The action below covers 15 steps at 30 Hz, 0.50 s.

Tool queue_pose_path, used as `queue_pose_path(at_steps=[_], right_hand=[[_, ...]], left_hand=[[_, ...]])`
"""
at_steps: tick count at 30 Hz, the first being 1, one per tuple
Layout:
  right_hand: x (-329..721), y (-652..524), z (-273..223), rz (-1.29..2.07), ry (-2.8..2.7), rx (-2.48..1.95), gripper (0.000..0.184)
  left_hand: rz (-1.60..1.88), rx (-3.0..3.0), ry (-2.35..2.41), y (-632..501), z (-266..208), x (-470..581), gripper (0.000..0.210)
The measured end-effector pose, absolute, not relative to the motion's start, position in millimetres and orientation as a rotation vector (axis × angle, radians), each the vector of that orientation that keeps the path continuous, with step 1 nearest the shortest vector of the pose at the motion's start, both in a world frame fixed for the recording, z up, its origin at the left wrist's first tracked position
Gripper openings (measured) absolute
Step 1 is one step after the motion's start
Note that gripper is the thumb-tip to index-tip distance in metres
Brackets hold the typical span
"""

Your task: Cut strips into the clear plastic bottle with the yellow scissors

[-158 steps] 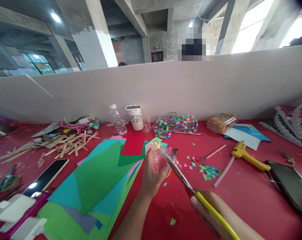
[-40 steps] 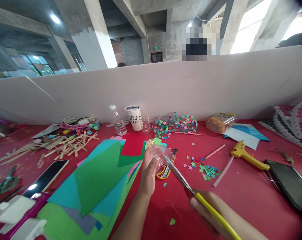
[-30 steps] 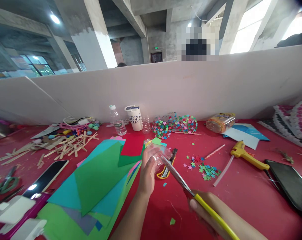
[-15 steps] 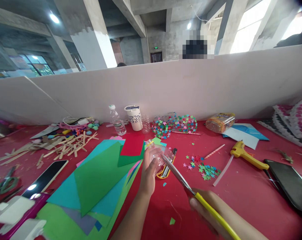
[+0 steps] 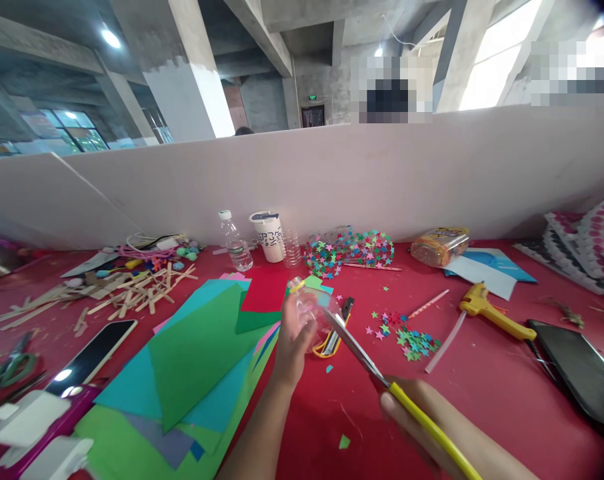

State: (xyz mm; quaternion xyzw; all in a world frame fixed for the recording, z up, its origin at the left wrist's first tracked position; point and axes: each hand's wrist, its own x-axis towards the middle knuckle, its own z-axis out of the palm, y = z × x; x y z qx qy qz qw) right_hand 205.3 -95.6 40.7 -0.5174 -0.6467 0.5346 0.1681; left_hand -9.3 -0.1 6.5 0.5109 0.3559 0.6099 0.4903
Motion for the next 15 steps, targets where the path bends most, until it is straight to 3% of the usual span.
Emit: queue_pose_path(at_steps=[15], right_hand=[[203.1, -94.8, 37.6, 1.577, -1.724, -1.488, 0.064]], left_hand=[[1.482, 1.311, 0.827, -2.0, 8.6, -9.3, 0.069]])
